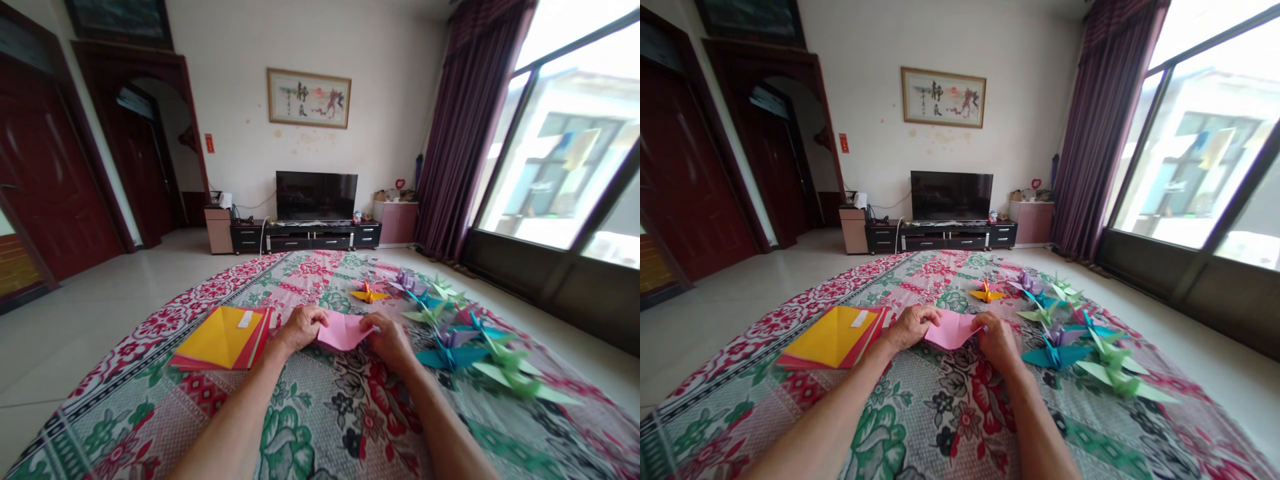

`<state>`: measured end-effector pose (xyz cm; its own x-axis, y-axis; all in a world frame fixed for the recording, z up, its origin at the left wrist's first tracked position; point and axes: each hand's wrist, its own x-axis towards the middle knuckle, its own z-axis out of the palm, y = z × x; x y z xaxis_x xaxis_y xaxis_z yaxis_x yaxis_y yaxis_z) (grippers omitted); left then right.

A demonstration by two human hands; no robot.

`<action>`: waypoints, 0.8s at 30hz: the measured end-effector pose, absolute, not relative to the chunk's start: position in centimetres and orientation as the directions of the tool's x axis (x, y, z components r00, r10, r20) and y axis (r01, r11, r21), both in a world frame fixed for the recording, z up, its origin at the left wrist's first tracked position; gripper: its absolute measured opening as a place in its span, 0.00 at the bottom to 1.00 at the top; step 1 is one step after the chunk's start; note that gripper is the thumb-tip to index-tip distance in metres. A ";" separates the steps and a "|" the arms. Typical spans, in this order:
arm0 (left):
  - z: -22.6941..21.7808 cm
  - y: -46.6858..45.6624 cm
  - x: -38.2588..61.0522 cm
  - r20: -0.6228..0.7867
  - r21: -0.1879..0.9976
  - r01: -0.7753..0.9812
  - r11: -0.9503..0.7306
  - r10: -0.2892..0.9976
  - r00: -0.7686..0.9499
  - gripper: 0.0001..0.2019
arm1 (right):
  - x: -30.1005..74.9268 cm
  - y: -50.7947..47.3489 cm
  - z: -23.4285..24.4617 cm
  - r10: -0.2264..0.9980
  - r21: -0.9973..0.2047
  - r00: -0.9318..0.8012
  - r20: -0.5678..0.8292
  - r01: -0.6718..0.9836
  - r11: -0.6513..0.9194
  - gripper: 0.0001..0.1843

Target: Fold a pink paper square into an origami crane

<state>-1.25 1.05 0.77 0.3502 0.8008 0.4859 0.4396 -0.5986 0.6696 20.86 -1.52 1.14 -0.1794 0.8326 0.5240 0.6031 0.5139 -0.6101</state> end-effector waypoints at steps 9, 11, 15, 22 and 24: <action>0.8 0.7 -1.4 0.403 0.543 0.532 -0.650 0.758 0.514 0.11 | 22.3 -1.9 1.7 0.885 -0.618 -0.367 0.286 0.635 0.463 0.08; 1.1 0.5 -1.4 0.355 0.614 0.521 -0.593 0.797 0.489 0.07 | 22.6 -1.8 1.7 0.887 -0.639 -0.376 0.268 0.620 0.456 0.08; 1.6 0.3 -1.7 0.302 0.709 0.460 -0.535 0.819 0.488 0.05 | 22.9 -1.6 1.8 0.879 -0.673 -0.394 0.268 0.577 0.463 0.08; 1.0 1.4 -2.5 0.262 0.728 0.397 -0.560 0.761 0.593 0.03 | 22.8 -1.9 2.8 0.885 -0.731 -0.405 0.230 0.529 0.432 0.04; 1.0 1.3 -2.6 0.250 0.752 0.389 -0.532 0.776 0.578 0.04 | 22.9 -1.8 2.7 0.886 -0.737 -0.385 0.258 0.515 0.439 0.04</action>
<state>-2.62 1.32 0.99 0.5784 0.7764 0.2502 0.3892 -0.5322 0.7519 22.89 -1.80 2.74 -0.3851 0.8860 0.2585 0.5146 0.4386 -0.7367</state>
